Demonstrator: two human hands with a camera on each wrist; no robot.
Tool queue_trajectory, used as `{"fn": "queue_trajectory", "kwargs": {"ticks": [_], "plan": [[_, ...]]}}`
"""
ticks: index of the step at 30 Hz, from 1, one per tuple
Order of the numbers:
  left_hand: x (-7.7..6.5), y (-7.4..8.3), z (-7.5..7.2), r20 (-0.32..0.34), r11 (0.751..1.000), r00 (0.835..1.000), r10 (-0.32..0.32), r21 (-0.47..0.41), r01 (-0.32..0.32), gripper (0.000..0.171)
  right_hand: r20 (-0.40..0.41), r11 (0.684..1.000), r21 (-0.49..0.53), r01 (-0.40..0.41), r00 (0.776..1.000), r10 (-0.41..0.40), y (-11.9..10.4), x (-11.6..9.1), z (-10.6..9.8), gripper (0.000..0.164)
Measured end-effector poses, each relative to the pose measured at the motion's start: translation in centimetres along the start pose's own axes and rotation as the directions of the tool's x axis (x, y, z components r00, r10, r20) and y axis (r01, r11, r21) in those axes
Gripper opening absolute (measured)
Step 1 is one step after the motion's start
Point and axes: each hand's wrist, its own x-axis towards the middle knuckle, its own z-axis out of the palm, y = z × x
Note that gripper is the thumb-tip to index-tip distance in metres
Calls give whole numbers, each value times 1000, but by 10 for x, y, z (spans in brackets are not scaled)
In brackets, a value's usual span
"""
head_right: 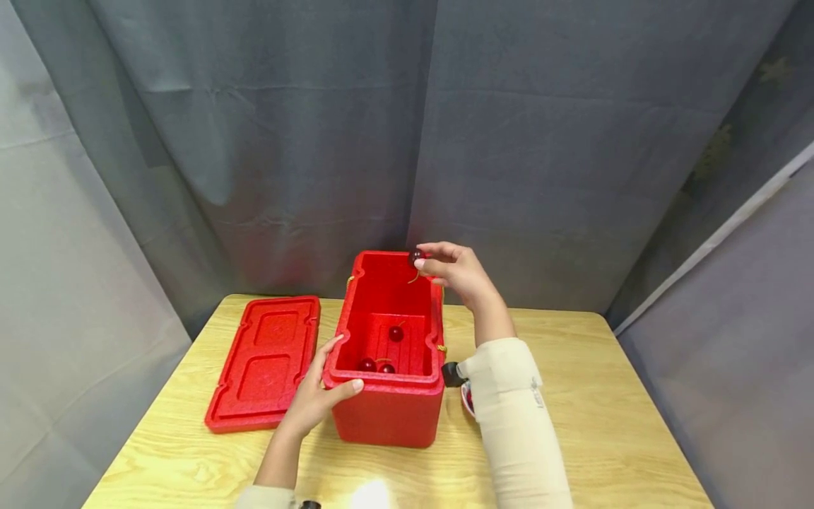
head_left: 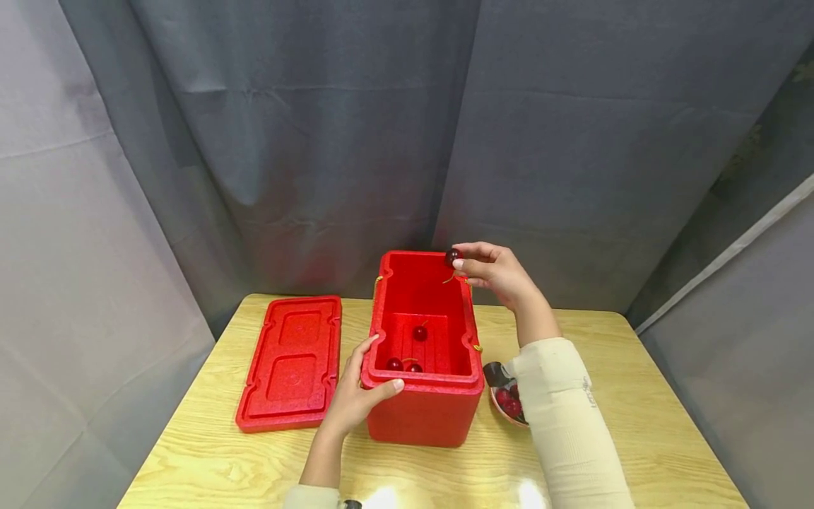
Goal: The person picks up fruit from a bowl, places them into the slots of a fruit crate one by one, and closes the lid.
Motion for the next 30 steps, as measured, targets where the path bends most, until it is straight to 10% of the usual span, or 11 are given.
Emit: {"fn": "queue_trajectory", "kwargs": {"ticks": [16, 30], "plan": [[18, -43, 5, -33, 1000, 999, -14, 5, 14, 80, 137, 958, -20, -287, 948, 287, 26, 37, 11, 34], [13, -10, 3, 30, 999, 999, -13, -31, 14, 83, 205, 935, -235, -264, 927, 313, 31, 48, 31, 35]]}}
